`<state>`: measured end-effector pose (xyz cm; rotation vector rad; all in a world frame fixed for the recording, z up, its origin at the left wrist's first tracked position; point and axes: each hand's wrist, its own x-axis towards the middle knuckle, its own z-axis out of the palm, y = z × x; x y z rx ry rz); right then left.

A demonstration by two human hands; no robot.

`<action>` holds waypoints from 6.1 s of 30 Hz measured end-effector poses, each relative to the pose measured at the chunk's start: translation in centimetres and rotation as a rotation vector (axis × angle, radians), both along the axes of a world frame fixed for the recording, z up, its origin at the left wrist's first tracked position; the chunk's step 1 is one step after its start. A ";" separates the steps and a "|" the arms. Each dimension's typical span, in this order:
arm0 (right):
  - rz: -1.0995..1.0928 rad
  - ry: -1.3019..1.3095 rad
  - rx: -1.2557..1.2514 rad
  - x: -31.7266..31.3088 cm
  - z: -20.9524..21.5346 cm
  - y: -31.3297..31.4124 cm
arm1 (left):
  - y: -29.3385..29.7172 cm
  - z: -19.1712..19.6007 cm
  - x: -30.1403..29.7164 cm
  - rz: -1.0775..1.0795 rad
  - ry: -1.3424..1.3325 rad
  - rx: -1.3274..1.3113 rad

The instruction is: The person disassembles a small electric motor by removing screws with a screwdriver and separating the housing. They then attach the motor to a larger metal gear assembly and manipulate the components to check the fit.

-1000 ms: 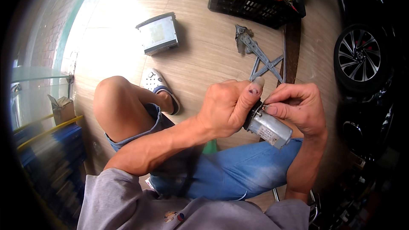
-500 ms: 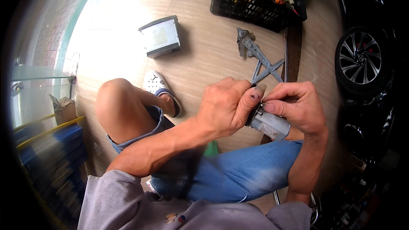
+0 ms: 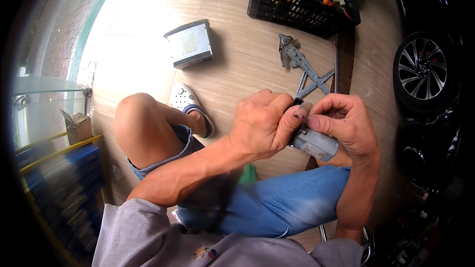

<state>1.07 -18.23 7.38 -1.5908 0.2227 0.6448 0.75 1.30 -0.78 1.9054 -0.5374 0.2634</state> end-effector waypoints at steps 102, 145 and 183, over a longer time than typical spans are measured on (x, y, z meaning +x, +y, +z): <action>0.036 0.055 0.000 -0.3 -1.4 1.0 | 0.4 -0.6 -0.4 0.015 0.174 0.010; 0.233 0.110 -0.644 2.3 -9.8 -4.7 | 1.9 4.1 0.2 -0.319 1.158 -0.680; -0.351 -1.466 -0.429 -4.7 5.2 1.0 | -0.8 2.3 -0.3 -0.396 1.257 -0.491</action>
